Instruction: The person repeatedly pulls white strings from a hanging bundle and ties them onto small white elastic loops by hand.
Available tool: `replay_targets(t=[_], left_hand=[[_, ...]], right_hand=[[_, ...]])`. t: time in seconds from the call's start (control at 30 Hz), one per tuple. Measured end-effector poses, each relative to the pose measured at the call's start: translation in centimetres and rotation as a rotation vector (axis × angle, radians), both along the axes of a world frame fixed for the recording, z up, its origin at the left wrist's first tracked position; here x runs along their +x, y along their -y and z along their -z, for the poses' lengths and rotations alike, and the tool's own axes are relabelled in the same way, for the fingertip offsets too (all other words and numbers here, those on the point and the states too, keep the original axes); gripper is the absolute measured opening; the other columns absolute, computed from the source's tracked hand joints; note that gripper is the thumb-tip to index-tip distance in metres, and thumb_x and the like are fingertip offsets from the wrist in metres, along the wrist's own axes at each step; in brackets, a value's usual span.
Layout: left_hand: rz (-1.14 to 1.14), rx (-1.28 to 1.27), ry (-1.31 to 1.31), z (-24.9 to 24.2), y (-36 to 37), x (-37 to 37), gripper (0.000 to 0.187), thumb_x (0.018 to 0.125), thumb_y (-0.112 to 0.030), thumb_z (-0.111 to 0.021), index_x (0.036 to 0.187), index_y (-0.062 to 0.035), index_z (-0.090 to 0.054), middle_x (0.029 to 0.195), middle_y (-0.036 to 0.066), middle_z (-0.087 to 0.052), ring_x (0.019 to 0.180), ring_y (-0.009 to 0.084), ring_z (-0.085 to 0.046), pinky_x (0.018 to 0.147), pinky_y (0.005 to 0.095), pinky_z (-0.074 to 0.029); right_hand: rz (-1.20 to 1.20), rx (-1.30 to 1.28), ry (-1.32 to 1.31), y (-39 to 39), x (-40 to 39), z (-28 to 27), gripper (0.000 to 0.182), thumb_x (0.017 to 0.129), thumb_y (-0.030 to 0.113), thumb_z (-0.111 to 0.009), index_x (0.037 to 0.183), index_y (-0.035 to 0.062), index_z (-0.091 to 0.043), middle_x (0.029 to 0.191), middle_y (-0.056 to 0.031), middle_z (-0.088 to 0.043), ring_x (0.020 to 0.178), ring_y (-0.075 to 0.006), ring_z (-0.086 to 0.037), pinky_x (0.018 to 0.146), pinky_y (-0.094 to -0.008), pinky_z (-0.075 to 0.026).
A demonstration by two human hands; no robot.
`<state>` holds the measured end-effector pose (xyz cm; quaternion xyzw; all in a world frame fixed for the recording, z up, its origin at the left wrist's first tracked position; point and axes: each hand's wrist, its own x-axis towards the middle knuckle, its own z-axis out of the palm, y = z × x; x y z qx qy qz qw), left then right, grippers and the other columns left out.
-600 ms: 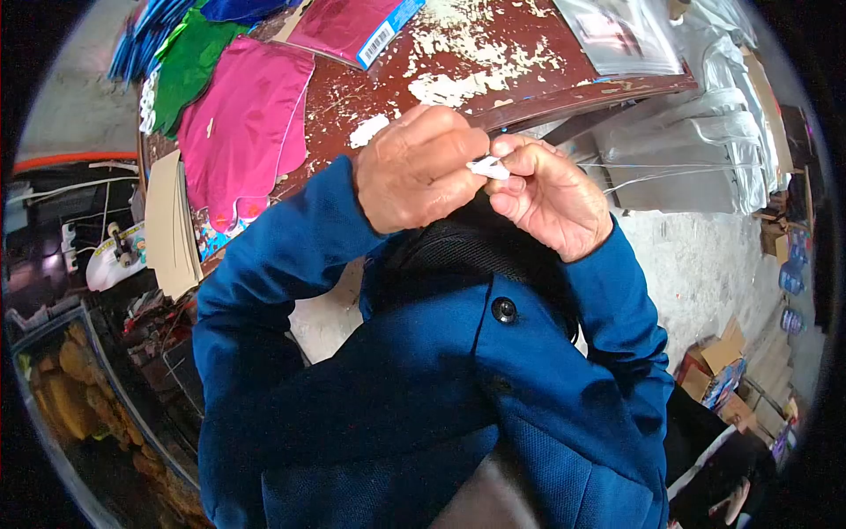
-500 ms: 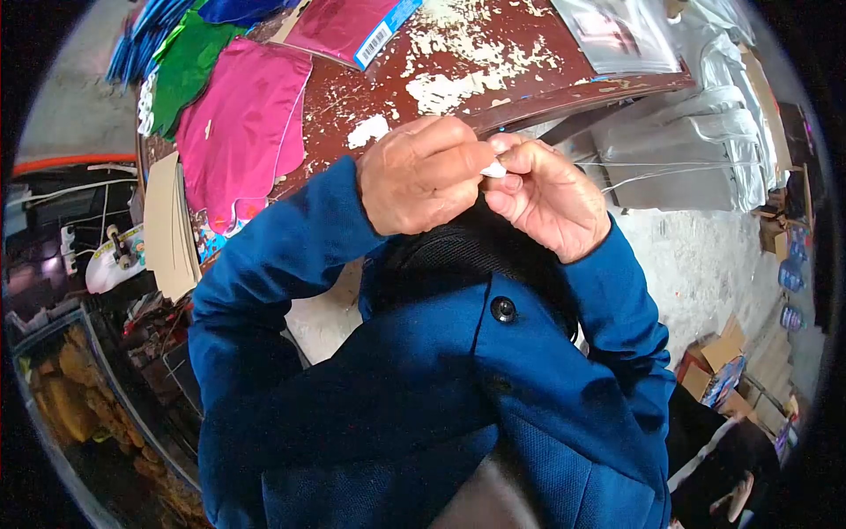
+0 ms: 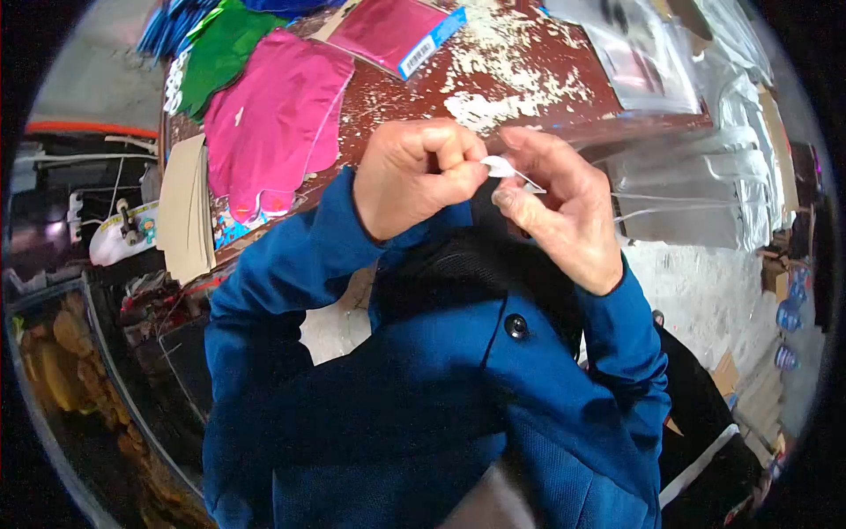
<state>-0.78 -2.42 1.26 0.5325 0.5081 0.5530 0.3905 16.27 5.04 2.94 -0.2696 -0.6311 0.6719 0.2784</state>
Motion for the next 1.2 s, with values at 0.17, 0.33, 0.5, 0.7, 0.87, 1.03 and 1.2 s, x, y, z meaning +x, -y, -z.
replay_targets(t=[0.17,0.33,0.5,0.7,0.87,1.03,1.2], left_hand=[[0.000,-0.138,0.093,-0.1,0.3,-1.3,0.018,0.071,0.003,-0.063,0.060,-0.0046,-0.051,0.072,0.005,-0.063,0.059,0.0086,-0.049,0.054,0.0206,-0.040],[-0.147,0.180,-0.205,0.2,1.4,-1.0,0.012,0.067,0.000,-0.062,0.062,-0.0030,-0.051,0.062,0.001,-0.053,0.052,0.0121,-0.044,0.048,0.0240,-0.038],[-0.329,0.778,-0.891,-0.5,1.3,-1.7,0.020,0.064,-0.005,-0.059,0.056,-0.0101,-0.041,0.072,0.006,-0.044,0.060,0.0180,-0.042,0.052,0.0282,-0.041],[-0.443,1.036,-0.914,-1.4,1.3,-3.3,0.020,0.063,-0.006,-0.060,0.056,-0.0099,-0.042,0.075,0.007,-0.047,0.062,0.0183,-0.044,0.051,0.0278,-0.040],[-0.460,1.005,-0.945,-2.2,3.1,-4.7,0.018,0.065,-0.006,-0.061,0.059,-0.0090,-0.044,0.077,0.007,-0.049,0.062,0.0184,-0.045,0.050,0.0277,-0.040],[-0.480,0.879,-0.931,-2.3,4.7,-4.8,0.007,0.069,-0.007,-0.060,0.069,-0.0066,-0.053,0.077,0.007,-0.051,0.063,0.0191,-0.046,0.052,0.0287,-0.042],[-0.585,0.806,-0.983,-1.4,4.8,-5.2,0.010,0.073,-0.008,-0.059,0.083,-0.0048,-0.058,0.081,0.007,-0.054,0.064,0.0194,-0.048,0.054,0.0297,-0.044]], right_hand=[[-0.099,0.637,0.086,-0.6,-1.1,0.0,0.038,0.073,-0.001,-0.063,0.111,-0.0027,-0.057,0.082,-0.0071,-0.062,0.064,-0.0132,-0.053,0.057,-0.0230,-0.043],[-0.081,0.398,0.100,0.3,-2.5,-0.4,0.019,0.078,-0.002,-0.059,0.096,-0.0012,-0.059,0.069,-0.0063,-0.058,0.054,-0.0118,-0.049,0.053,-0.0222,-0.043],[-0.150,-0.448,-0.086,-0.1,-5.3,-1.2,0.011,0.083,-0.001,-0.050,0.093,0.0038,-0.052,0.060,-0.0019,-0.048,0.045,-0.0074,-0.038,0.042,-0.0210,-0.042],[-0.338,-0.916,-0.159,-0.9,-7.0,-0.8,0.018,0.083,-0.002,-0.047,0.100,0.0050,-0.049,0.060,-0.0028,-0.049,0.043,-0.0050,-0.035,0.037,-0.0188,-0.038],[-0.339,-0.954,-0.087,-0.2,-8.5,-2.2,0.019,0.083,-0.002,-0.047,0.101,0.0052,-0.049,0.060,-0.0031,-0.048,0.043,-0.0041,-0.034,0.037,-0.0188,-0.040],[-0.400,-0.923,-0.041,0.0,-9.3,-1.8,0.021,0.083,-0.002,-0.047,0.102,0.0056,-0.049,0.059,-0.0032,-0.048,0.042,-0.0049,-0.033,0.037,-0.0202,-0.042],[-0.412,-0.809,-0.060,0.0,-10.0,-1.5,0.020,0.085,-0.001,-0.047,0.103,0.0053,-0.050,0.059,-0.0035,-0.048,0.042,-0.0059,-0.035,0.037,-0.0213,-0.043]])
